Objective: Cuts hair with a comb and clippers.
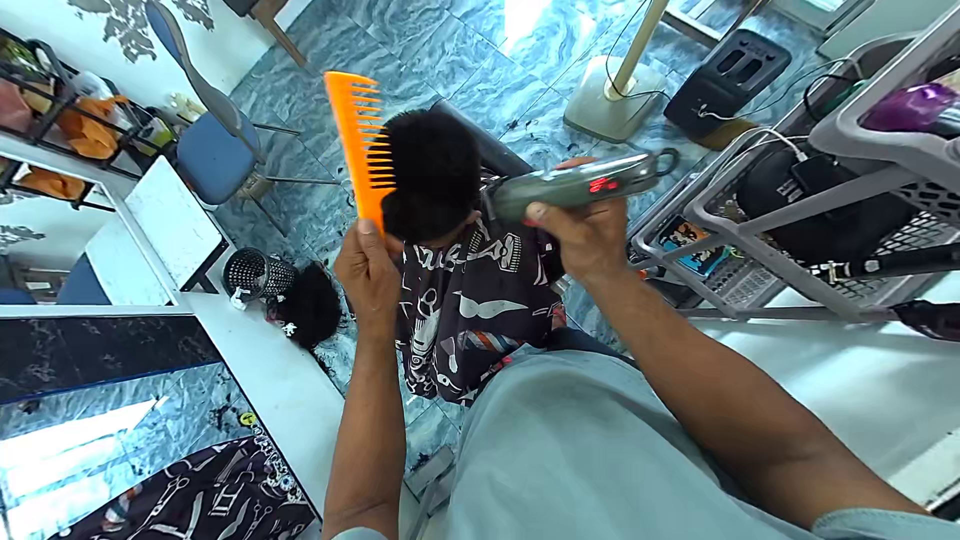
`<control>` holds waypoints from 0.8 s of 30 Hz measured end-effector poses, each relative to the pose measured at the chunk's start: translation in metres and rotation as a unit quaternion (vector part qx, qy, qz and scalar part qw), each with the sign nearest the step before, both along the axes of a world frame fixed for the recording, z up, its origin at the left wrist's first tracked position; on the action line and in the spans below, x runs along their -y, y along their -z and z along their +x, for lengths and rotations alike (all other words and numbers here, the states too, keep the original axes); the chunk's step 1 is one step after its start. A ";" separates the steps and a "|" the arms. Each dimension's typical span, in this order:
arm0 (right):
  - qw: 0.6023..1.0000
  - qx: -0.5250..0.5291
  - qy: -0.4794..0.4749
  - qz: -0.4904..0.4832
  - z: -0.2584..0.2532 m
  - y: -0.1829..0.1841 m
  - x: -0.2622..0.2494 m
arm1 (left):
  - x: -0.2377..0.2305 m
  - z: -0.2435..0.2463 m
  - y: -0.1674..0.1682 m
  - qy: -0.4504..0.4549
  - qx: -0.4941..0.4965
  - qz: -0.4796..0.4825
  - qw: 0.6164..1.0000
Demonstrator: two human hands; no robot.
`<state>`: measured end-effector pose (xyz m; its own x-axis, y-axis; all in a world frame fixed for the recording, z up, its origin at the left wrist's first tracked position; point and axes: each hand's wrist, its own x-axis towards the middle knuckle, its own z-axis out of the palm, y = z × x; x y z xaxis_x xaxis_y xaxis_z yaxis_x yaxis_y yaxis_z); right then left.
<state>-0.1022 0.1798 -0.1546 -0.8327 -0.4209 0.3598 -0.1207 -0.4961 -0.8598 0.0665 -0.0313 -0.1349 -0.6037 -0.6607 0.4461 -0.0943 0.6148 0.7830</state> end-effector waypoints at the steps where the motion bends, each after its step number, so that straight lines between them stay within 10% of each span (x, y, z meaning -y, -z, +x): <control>1: 0.999 0.037 0.015 -0.002 -0.008 0.004 -0.006 | -0.003 0.002 0.005 0.048 0.029 0.008 0.998; 7: 0.994 0.102 0.023 -0.002 -0.038 0.005 -0.002 | -0.017 0.024 0.062 0.090 0.212 -0.320 0.919; 24: 0.998 -0.035 -0.032 -0.038 -0.031 -0.011 0.044 | -0.004 0.009 0.023 -0.001 0.054 -0.371 0.927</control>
<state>-0.1334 0.1363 -0.1435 -0.7763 -0.4420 0.4495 -0.1449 -0.5689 -0.8096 0.0752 -0.0277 -0.1583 -0.6701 -0.1970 0.7156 -0.1484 0.9802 0.1310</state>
